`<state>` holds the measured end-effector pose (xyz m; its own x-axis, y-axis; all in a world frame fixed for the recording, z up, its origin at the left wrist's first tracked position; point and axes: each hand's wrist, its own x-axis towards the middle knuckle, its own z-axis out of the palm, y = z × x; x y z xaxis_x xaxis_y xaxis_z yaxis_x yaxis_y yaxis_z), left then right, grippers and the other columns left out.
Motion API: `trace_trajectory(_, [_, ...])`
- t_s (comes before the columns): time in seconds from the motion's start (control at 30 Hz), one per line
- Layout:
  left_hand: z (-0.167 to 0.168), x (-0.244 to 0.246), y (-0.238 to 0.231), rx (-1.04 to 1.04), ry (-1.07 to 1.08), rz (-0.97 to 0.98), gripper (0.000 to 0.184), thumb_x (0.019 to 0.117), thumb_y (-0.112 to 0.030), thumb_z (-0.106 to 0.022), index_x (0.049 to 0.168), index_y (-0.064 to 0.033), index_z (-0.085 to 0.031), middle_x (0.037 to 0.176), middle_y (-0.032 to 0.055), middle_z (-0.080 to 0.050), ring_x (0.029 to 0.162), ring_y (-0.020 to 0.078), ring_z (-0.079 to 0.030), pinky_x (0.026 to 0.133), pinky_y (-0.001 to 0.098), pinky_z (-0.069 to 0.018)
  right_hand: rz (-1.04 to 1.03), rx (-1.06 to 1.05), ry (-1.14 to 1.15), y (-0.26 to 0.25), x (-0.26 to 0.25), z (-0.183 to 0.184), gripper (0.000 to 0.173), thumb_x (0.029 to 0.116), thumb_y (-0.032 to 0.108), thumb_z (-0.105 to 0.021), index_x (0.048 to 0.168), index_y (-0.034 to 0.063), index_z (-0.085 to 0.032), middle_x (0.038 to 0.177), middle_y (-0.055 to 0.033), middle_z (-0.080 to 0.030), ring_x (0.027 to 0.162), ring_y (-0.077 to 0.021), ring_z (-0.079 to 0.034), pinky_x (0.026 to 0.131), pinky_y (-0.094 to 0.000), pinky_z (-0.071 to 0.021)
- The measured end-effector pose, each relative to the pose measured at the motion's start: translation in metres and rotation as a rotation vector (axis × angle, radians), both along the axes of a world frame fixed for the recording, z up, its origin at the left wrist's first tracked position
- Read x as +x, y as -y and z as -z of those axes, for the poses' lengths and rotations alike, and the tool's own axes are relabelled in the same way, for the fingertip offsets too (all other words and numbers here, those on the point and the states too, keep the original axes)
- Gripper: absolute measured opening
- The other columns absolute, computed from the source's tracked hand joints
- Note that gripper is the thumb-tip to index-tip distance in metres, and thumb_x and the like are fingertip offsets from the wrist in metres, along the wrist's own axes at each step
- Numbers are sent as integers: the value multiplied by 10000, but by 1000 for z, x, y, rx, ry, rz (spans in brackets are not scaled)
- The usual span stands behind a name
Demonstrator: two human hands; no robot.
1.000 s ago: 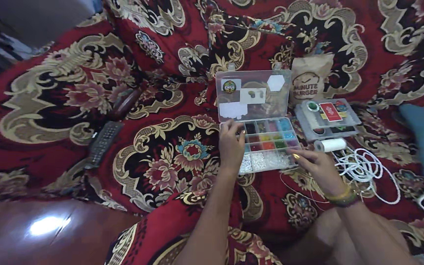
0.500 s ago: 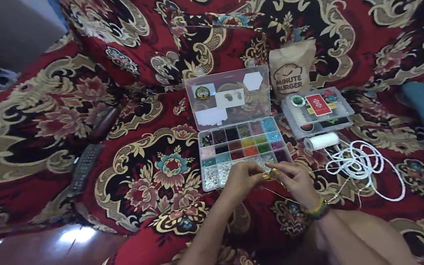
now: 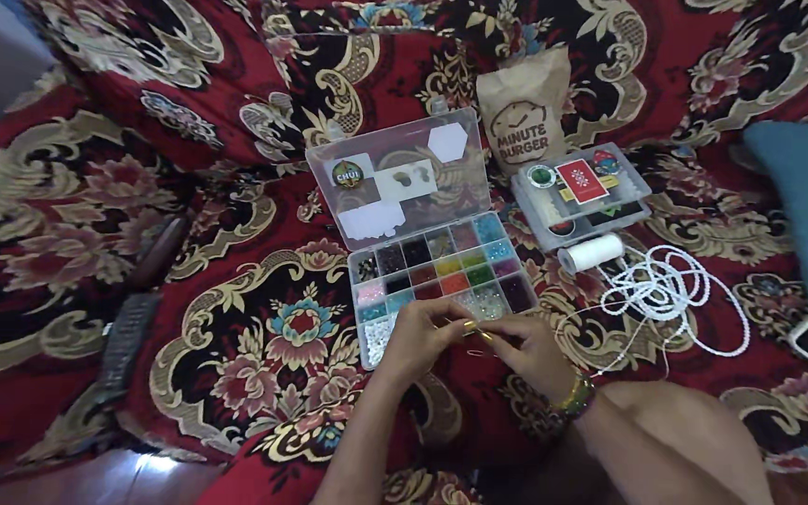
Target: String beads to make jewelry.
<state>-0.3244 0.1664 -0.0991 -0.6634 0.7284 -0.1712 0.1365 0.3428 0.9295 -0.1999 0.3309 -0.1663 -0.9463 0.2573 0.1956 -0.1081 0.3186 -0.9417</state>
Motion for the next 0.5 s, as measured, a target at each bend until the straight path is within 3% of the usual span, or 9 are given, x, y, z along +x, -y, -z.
trace_trajectory(0.07, [3,0,2,-52,-152,60,104,902,-167,-742,943,-77,-773,921,-9,-727,796,33,-673,733,207,-568,-71,-160,87,2,0,-8,253,954,142,-672,1147,0,-752,1061,-64,-767,945,-56,-724,880,-251,-598])
trace_trajectory(0.2, [5,2,2,-135,-288,109,123,880,-205,-772,919,-88,-773,896,27,-698,725,85,-620,663,254,-527,-99,-347,139,9,1,-12,213,945,64,-665,1109,-58,-724,997,-73,-761,864,-65,-730,829,-256,-619])
trace_trajectory(0.37, [-1,0,3,-222,-280,204,142,902,-192,-756,945,-59,-780,916,90,-712,784,187,-652,754,382,-547,-101,-202,210,12,5,-13,211,954,106,-658,1082,-36,-747,997,-76,-762,910,-41,-713,873,-239,-584])
trace_trajectory(0.5, [-7,-3,5,-230,-261,355,162,918,-179,-748,967,-26,-768,961,136,-718,869,242,-681,834,432,-555,-112,-21,230,13,14,-18,229,972,176,-645,1055,8,-778,1102,-108,-743,1055,-125,-693,948,-311,-564])
